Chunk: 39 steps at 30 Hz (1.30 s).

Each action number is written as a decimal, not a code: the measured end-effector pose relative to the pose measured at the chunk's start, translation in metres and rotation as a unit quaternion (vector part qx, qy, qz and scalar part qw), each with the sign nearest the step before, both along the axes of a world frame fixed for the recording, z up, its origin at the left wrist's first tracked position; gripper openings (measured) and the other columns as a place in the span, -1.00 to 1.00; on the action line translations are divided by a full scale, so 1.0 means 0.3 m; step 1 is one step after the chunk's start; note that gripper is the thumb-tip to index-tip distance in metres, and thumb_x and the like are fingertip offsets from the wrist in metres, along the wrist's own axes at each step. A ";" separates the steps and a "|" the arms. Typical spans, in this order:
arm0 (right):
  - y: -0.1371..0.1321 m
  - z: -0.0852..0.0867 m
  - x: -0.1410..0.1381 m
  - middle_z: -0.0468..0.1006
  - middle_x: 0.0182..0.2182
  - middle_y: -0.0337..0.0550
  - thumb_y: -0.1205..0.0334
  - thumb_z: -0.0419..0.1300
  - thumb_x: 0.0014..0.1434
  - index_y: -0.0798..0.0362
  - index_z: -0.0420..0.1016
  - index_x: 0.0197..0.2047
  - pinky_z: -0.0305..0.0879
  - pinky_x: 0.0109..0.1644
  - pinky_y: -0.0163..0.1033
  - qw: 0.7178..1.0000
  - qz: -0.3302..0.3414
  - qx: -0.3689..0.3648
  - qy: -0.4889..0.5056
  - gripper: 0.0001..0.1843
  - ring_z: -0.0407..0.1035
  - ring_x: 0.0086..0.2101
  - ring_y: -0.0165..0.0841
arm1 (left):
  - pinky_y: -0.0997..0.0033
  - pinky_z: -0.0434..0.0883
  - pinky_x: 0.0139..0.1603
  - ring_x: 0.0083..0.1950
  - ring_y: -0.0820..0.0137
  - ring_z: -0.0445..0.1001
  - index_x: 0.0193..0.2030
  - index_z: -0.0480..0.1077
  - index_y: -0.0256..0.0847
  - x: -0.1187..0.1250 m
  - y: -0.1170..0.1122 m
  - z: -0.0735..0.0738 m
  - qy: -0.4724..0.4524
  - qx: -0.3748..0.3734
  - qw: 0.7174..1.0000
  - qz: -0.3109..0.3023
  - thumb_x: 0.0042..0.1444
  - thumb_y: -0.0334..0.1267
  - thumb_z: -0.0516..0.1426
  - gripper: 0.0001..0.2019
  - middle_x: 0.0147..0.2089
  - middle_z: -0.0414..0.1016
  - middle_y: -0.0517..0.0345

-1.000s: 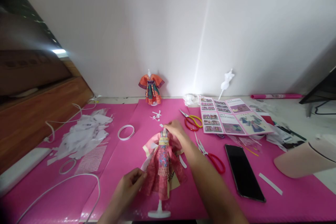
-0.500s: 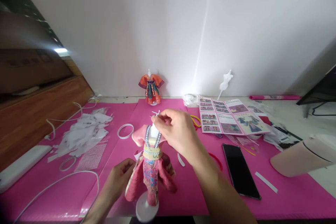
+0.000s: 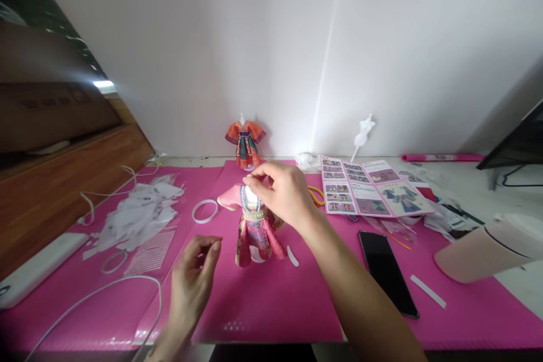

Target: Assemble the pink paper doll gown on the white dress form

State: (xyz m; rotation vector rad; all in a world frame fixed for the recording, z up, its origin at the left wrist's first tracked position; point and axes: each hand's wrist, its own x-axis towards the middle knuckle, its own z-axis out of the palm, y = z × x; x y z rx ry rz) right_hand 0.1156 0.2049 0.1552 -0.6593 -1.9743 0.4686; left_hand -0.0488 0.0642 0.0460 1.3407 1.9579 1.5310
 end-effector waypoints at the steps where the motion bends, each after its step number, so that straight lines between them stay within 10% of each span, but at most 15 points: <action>1: 0.002 -0.009 0.001 0.51 -0.51 -0.26 0.18 0.23 0.22 0.08 0.54 -0.37 0.16 -0.41 -0.33 1.000 0.003 -0.004 0.000 -0.82 0.29 -0.51 -0.48 | 0.41 0.32 -0.31 -0.29 0.33 0.42 -0.24 0.49 -0.16 0.011 0.003 0.003 0.022 0.018 1.000 -0.008 0.23 -0.10 0.11 -0.78 -0.28 0.47 0.11; 18: -0.009 -0.049 0.019 0.45 -0.46 -0.29 0.30 0.27 0.19 0.06 0.46 -0.36 0.18 -0.43 -0.32 0.997 0.067 0.004 0.026 -0.91 0.27 -0.49 -0.49 | 0.33 0.37 -0.17 -0.23 0.29 0.49 -0.24 0.49 -0.22 -0.014 0.111 -0.080 -0.206 -0.048 0.973 -0.093 0.07 -0.03 0.18 -0.71 -0.28 0.57 0.09; 25: -0.005 -0.056 0.014 0.47 -0.43 -0.28 0.31 0.25 0.20 0.05 0.44 -0.36 0.20 -0.43 -0.33 0.997 0.076 0.005 0.032 -0.91 0.28 -0.47 -0.48 | 0.33 0.31 -0.18 -0.25 0.33 0.41 -0.34 0.43 -0.15 0.012 0.076 -0.025 0.021 0.052 0.998 -0.034 0.19 -0.16 0.14 -0.85 -0.33 0.46 0.18; 31: -0.007 -0.062 0.011 0.47 -0.43 -0.28 0.30 0.26 0.20 0.05 0.44 -0.35 0.21 -0.43 -0.33 0.997 0.072 0.004 0.036 -0.91 0.29 -0.47 -0.49 | 0.26 0.23 -0.17 -0.25 0.28 0.45 -0.27 0.43 -0.16 0.028 0.085 -0.029 0.243 0.102 0.964 0.010 0.17 -0.23 0.19 -0.92 -0.29 0.48 0.15; 39: -0.009 -0.065 0.007 0.47 -0.44 -0.28 0.31 0.27 0.18 0.05 0.45 -0.36 0.21 -0.44 -0.33 0.996 0.075 -0.003 0.042 -0.91 0.29 -0.49 -0.49 | 0.28 0.18 -0.19 -0.24 0.31 0.47 -0.28 0.41 -0.15 0.044 0.118 -0.019 0.318 0.146 0.936 0.028 0.13 -0.38 0.20 -0.94 -0.28 0.48 0.18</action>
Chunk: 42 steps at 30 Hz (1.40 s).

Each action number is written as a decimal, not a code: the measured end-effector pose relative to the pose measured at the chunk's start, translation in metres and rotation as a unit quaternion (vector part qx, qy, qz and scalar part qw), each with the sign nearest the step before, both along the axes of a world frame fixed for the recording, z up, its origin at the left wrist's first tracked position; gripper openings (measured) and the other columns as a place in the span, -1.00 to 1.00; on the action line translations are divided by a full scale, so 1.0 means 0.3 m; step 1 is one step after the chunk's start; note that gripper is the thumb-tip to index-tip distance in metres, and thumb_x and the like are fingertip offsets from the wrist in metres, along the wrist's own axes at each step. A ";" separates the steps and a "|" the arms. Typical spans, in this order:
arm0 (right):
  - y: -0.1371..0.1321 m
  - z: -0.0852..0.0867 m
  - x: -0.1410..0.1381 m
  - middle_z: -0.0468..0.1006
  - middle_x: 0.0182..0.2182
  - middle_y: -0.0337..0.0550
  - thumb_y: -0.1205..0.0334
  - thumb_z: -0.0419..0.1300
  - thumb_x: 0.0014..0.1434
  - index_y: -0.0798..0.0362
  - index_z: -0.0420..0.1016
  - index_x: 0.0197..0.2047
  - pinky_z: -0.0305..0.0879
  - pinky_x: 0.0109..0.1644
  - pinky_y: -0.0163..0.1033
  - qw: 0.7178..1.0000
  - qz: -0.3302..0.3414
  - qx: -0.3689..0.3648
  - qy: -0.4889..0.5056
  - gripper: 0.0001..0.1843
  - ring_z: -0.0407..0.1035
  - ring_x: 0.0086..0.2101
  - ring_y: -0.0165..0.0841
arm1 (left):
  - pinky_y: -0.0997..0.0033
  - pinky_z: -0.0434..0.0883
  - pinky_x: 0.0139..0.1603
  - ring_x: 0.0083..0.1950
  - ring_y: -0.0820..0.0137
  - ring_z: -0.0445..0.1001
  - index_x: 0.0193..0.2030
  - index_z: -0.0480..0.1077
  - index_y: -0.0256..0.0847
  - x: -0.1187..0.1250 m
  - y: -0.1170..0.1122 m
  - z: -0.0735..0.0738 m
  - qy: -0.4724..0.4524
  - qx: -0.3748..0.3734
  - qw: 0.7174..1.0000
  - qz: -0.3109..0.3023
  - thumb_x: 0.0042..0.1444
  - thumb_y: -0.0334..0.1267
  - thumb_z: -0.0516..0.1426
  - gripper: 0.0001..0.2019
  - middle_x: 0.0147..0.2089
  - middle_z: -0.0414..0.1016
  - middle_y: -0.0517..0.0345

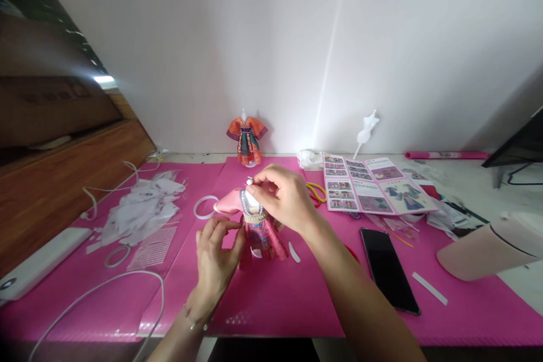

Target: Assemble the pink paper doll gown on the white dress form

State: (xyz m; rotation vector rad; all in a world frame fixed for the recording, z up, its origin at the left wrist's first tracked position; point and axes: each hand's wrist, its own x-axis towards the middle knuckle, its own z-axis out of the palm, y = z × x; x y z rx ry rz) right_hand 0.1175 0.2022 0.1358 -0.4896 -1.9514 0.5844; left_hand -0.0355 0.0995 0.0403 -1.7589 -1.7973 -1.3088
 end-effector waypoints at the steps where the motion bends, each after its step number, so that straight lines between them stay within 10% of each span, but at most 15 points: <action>1: 0.001 -0.001 0.000 0.47 -0.44 -0.28 0.31 0.27 0.18 0.05 0.45 -0.36 0.22 -0.44 -0.33 1.000 0.000 0.000 0.000 -0.91 0.30 -0.49 -0.49 | 0.28 0.18 -0.19 -0.24 0.31 0.47 -0.29 0.40 -0.15 0.001 -0.001 0.002 0.004 0.005 1.000 0.000 0.13 -0.38 0.20 -0.94 -0.29 0.47 0.19; 19: 0.000 0.004 -0.003 0.46 -0.45 -0.29 0.30 0.26 0.19 0.04 0.44 -0.35 0.21 -0.45 -0.32 1.000 0.005 -0.001 -0.003 -0.91 0.29 -0.49 -0.48 | 0.27 0.19 -0.18 -0.24 0.32 0.47 -0.32 0.40 -0.13 0.020 -0.017 -0.002 -0.006 -0.013 1.000 0.000 0.15 -0.37 0.16 -0.95 -0.29 0.50 0.17; 29: -0.002 -0.001 0.004 0.48 -0.43 -0.27 0.27 0.25 0.20 0.03 0.44 -0.34 0.23 -0.45 -0.30 1.000 -0.001 0.000 -0.008 -0.91 0.29 -0.50 -0.47 | 0.34 0.33 -0.21 -0.25 0.33 0.45 -0.33 0.42 -0.15 -0.035 -0.023 -0.044 -0.279 -0.103 0.953 -0.061 0.29 -0.20 0.05 -0.79 -0.32 0.49 0.18; 42: -0.006 0.004 0.003 0.47 -0.42 -0.26 0.29 0.25 0.20 0.03 0.43 -0.35 0.22 -0.44 -0.30 1.000 0.006 0.004 -0.007 -0.91 0.30 -0.47 -0.46 | 0.22 0.40 -0.04 -0.17 0.27 0.51 -0.38 0.48 -0.15 -0.051 0.042 -0.026 -0.248 -0.101 0.959 -0.088 0.13 -0.29 0.15 -0.90 -0.24 0.56 0.13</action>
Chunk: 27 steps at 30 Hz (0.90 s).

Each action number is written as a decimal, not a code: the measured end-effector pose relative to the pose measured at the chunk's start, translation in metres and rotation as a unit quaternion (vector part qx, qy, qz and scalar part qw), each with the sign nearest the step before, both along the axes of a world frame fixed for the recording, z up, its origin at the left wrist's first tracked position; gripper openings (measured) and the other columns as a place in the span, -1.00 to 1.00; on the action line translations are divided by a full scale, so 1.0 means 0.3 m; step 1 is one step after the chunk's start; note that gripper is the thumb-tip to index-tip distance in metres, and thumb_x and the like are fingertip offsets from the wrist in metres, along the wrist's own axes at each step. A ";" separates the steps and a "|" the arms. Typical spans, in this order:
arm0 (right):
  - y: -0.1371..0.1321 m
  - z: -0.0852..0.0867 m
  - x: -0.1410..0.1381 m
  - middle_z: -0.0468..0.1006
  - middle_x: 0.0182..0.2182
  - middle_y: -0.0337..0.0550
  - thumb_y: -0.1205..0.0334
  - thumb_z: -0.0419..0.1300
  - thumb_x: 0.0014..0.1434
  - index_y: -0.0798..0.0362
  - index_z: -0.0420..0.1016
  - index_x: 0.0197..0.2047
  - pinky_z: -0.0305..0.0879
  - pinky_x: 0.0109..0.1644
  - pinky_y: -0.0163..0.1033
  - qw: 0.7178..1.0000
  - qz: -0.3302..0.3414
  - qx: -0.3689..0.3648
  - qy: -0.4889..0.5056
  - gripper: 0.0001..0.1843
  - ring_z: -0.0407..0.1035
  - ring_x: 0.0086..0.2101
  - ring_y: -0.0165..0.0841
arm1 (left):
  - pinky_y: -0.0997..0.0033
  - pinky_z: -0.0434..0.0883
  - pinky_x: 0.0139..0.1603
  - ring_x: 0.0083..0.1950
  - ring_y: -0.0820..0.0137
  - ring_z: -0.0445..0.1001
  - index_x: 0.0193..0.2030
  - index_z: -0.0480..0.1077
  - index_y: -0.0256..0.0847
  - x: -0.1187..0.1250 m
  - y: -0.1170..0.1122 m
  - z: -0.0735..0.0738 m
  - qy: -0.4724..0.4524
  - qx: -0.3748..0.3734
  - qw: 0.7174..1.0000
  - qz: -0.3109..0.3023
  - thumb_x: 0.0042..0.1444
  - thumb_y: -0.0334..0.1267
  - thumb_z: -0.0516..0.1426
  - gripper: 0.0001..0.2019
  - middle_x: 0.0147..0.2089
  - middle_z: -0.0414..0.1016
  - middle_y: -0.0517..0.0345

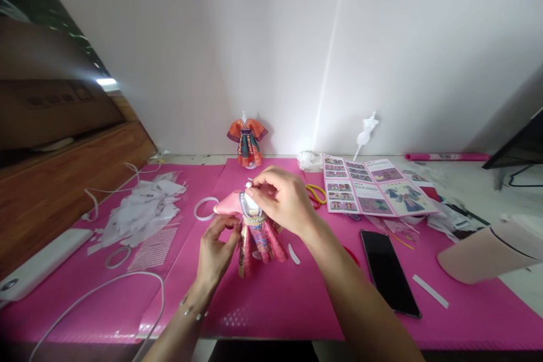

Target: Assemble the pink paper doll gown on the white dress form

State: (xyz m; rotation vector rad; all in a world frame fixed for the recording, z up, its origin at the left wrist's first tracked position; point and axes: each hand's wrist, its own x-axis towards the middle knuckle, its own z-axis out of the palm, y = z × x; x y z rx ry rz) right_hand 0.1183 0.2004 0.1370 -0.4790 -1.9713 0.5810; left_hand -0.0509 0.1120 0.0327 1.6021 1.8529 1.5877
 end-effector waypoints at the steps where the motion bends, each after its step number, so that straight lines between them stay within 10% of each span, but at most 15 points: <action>1: 0.001 0.000 0.000 0.47 -0.42 -0.26 0.29 0.26 0.20 0.03 0.43 -0.35 0.21 -0.44 -0.30 1.000 0.000 0.001 0.000 -0.91 0.29 -0.47 -0.46 | 0.22 0.41 -0.03 -0.16 0.27 0.52 -0.37 0.48 -0.15 -0.004 0.000 -0.007 -0.002 -0.001 1.000 -0.004 0.13 -0.29 0.15 -0.90 -0.23 0.56 0.12; 18: 0.001 -0.003 0.001 0.47 -0.41 -0.26 0.30 0.26 0.19 0.02 0.44 -0.33 0.22 -0.43 -0.28 1.000 0.002 -0.005 -0.001 -0.93 0.30 -0.46 -0.45 | 0.25 0.47 -0.04 -0.08 0.24 0.56 -0.29 0.50 -0.16 -0.026 -0.098 -0.136 -0.034 -0.080 0.989 -0.119 0.15 -0.34 0.09 -0.85 -0.14 0.58 0.03; 27: -0.007 0.008 -0.009 0.47 -0.39 -0.24 0.28 0.26 0.19 0.02 0.42 -0.35 0.24 -0.40 -0.28 1.000 -0.011 0.018 -0.008 -0.91 0.30 -0.45 -0.44 | 0.02 0.41 0.13 0.12 0.09 0.48 0.05 0.40 -0.15 -0.005 -0.141 -0.114 -0.012 -0.055 0.997 -0.047 0.15 -0.05 0.17 -0.63 0.07 0.52 -0.06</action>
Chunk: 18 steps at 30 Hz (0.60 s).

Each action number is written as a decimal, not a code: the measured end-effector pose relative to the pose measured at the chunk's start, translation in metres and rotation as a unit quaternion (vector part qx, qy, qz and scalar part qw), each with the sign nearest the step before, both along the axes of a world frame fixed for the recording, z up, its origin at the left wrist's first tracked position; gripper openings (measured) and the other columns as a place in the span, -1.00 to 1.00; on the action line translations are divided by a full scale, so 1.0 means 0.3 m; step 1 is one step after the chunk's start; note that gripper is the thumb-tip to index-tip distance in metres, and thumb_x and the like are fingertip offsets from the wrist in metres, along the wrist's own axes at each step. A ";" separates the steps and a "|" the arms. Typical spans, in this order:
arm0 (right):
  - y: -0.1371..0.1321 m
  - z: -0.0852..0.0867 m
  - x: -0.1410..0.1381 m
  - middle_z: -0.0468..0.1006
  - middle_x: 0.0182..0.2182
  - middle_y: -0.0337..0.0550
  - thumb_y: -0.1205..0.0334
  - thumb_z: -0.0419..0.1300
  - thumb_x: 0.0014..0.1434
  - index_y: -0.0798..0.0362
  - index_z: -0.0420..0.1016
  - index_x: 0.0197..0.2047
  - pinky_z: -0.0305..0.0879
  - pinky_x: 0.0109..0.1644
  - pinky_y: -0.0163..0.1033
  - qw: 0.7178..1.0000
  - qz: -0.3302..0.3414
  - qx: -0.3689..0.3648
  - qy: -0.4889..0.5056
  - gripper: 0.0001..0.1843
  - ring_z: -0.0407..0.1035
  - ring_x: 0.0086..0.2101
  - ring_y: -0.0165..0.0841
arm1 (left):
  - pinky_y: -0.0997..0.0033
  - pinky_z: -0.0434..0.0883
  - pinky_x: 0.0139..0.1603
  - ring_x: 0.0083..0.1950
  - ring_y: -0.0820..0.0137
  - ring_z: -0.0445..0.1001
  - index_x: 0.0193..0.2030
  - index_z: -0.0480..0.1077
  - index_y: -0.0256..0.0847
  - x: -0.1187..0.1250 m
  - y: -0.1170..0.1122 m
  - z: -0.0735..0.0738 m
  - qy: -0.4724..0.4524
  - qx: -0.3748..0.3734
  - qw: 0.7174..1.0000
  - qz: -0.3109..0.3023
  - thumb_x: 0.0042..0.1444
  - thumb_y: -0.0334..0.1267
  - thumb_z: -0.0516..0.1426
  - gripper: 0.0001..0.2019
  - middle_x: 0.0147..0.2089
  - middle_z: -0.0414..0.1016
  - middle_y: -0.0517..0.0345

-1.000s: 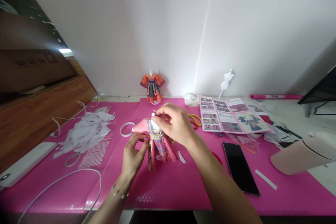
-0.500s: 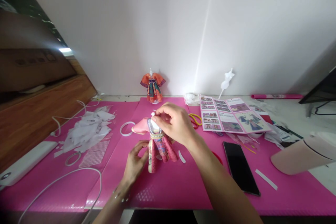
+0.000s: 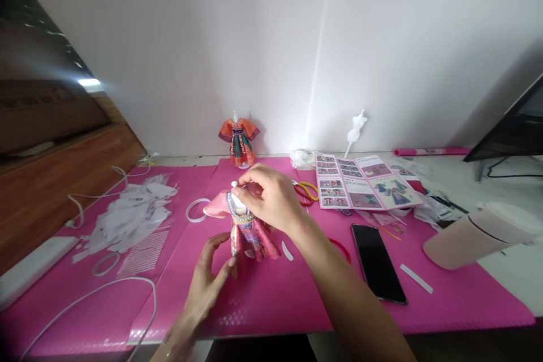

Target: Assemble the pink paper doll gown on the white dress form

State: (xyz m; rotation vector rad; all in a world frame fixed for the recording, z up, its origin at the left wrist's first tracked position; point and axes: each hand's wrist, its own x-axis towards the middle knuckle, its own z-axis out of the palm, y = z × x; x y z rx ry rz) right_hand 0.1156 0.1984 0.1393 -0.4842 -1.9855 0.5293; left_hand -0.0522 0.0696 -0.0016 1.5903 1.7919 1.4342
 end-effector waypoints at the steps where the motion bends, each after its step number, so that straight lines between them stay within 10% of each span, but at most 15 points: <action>1: 0.000 0.001 -0.001 0.47 -0.39 -0.25 0.28 0.26 0.19 0.02 0.43 -0.35 0.24 -0.39 -0.28 1.000 0.000 0.000 -0.002 -0.91 0.30 -0.45 -0.44 | 0.02 0.42 0.12 0.10 0.09 0.49 0.02 0.41 -0.15 0.007 0.008 0.001 0.006 -0.001 1.000 -0.009 0.13 -0.05 0.20 -0.64 0.05 0.52 -0.05; 11: -0.046 -0.043 0.096 0.55 -0.25 -0.17 0.26 0.26 0.20 -0.01 0.54 -0.12 0.28 -0.42 -0.28 0.998 -0.040 -0.017 0.051 -0.84 0.34 -0.43 -0.43 | 0.08 0.43 0.08 0.03 0.14 0.54 -0.08 0.42 -0.16 -0.007 0.030 -0.034 0.007 -0.060 0.998 -0.030 0.18 -0.09 0.15 -0.75 -0.05 0.57 0.01; 18: -0.142 -0.354 0.214 0.53 -0.45 -0.20 0.22 0.23 0.20 0.02 0.58 -0.20 0.30 -0.47 -0.29 0.977 -0.124 -0.172 -0.024 -0.87 0.39 -0.50 -0.37 | 0.02 0.51 0.01 -0.02 0.11 0.57 0.11 0.29 -0.22 -0.031 -0.025 -0.103 -0.068 -0.169 0.983 -0.035 0.03 -0.03 0.24 -0.46 0.04 0.53 -0.15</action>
